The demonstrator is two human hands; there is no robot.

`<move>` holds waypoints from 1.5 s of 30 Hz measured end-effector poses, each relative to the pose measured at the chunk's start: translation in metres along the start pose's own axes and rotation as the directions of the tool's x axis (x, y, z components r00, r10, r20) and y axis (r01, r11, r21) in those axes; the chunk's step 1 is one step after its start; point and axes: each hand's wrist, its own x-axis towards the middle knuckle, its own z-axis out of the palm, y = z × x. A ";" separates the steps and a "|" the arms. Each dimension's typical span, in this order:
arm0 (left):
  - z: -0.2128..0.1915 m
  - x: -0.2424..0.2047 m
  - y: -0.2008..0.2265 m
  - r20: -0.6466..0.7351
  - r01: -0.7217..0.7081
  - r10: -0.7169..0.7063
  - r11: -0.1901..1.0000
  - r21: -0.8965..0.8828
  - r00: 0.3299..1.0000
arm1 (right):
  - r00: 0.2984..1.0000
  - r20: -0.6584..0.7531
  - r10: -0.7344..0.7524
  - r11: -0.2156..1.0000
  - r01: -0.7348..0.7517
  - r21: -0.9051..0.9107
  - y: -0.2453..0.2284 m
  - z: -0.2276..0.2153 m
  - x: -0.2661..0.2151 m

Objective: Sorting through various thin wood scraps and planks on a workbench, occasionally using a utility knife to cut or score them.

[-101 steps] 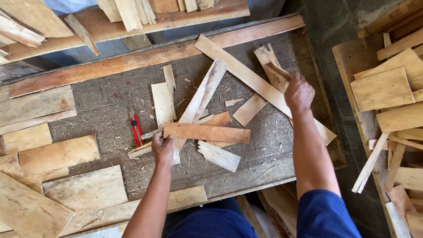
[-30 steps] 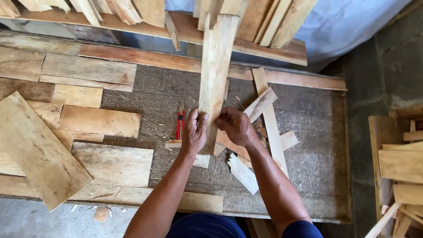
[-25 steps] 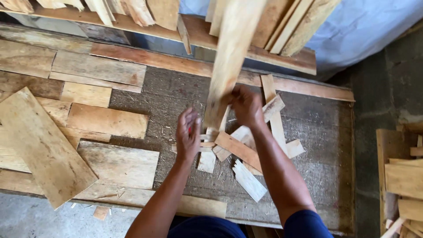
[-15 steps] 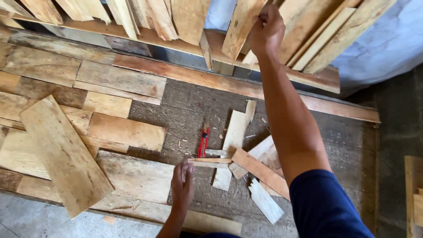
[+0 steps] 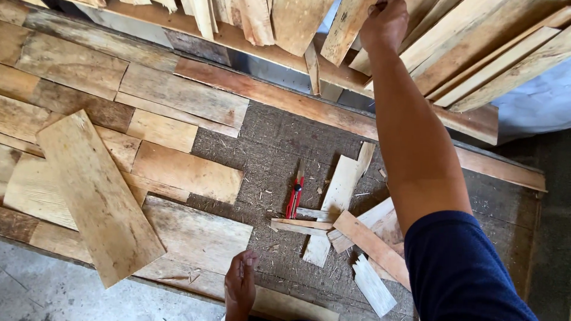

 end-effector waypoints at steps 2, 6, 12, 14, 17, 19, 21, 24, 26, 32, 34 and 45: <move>0.003 0.006 0.008 0.012 0.019 -0.019 1.000 -0.012 1.000 | 0.998 0.022 -0.066 0.997 0.066 -0.037 0.011 0.001 0.000; 0.006 0.021 0.024 0.050 0.144 -0.152 0.981 0.132 0.987 | 0.973 0.062 -0.223 0.973 0.226 -0.052 0.007 -0.013 -0.019; 0.037 0.055 0.029 0.119 -0.064 0.041 0.978 0.200 0.992 | 0.888 0.150 -0.434 0.900 0.436 0.022 0.000 -0.053 -0.078; 0.051 0.071 0.051 0.131 -0.132 0.109 0.975 0.181 0.985 | 0.846 0.151 -0.511 0.859 0.510 0.050 0.001 -0.080 -0.094; 0.074 0.093 0.057 0.138 -0.205 0.181 0.962 0.183 0.974 | 0.783 0.163 -0.601 0.799 0.596 0.080 0.026 -0.121 -0.142; 0.088 0.096 0.057 0.140 -0.209 0.182 0.956 0.207 0.973 | 0.772 0.177 -0.611 0.791 0.607 0.081 0.048 -0.150 -0.182; 0.101 0.103 0.067 0.217 -0.149 0.101 0.965 0.218 0.971 | 0.805 0.494 -0.328 0.900 0.425 -0.095 0.084 -0.175 -0.223; 0.111 0.099 0.077 0.353 -0.416 0.260 0.758 0.503 0.899 | 0.791 0.588 -0.171 0.859 0.412 -0.304 0.154 -0.235 -0.311; 0.118 0.091 0.082 0.473 -0.531 0.303 0.696 0.483 0.828 | 0.772 0.636 -0.001 0.825 0.360 -0.435 0.189 -0.262 -0.364; 0.157 0.098 0.042 0.712 -0.893 0.540 0.256 0.370 0.450 | 0.766 0.578 0.282 0.657 0.285 -0.698 0.207 -0.307 -0.466; 0.164 0.098 0.032 0.755 -0.900 0.507 0.105 0.424 0.415 | 0.819 0.554 0.149 0.692 0.313 -0.650 0.226 -0.310 -0.487; 0.171 0.093 0.043 0.776 -0.795 0.238 0.359 0.488 0.584 | 0.956 0.114 0.272 0.868 -0.192 -0.458 0.204 -0.388 -0.453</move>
